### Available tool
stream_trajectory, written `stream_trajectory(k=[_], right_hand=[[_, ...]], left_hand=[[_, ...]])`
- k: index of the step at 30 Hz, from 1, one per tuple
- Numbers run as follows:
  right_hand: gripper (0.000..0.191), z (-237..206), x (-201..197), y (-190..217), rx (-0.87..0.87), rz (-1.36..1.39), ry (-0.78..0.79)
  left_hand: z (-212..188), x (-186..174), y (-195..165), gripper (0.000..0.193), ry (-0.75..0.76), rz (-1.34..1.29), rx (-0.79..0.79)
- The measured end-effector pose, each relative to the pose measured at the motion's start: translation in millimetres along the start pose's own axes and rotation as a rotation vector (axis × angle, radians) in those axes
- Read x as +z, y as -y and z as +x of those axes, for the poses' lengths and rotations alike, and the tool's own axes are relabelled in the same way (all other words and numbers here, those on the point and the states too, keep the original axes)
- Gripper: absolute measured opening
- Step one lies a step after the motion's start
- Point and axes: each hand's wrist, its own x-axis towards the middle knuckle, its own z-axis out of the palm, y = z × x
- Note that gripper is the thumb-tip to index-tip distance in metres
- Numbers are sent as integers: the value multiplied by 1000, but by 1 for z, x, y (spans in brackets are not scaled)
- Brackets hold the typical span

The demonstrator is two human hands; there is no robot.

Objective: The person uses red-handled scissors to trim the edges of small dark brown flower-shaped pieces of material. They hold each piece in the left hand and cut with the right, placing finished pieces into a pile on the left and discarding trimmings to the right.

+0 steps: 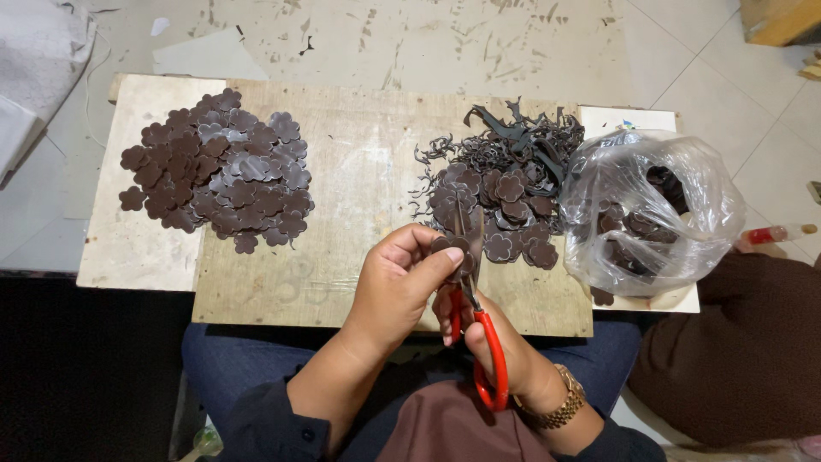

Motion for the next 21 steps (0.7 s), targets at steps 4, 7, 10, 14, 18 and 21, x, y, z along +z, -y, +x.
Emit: stream_trajectory(k=[4, 7, 10, 14, 18, 21], right_hand=[[87, 0, 0, 3, 21, 18, 8], [87, 0, -1, 6, 20, 35, 23], [85, 1, -2, 5, 32, 35, 11], [76, 0, -1, 0, 56, 71, -28], [68, 1, 3, -5, 34, 132, -71], [64, 3, 5, -6, 18, 134, -95]], left_hand=[[1, 0, 0, 8, 4, -39, -28], [1, 0, 0, 9, -16, -42, -53], [2, -1, -1, 9, -9, -64, -77], [3, 0, -1, 8, -21, -36, -48], [3, 3, 2, 7, -30, -46, -15], [4, 3, 4, 7, -36, -61, -17]])
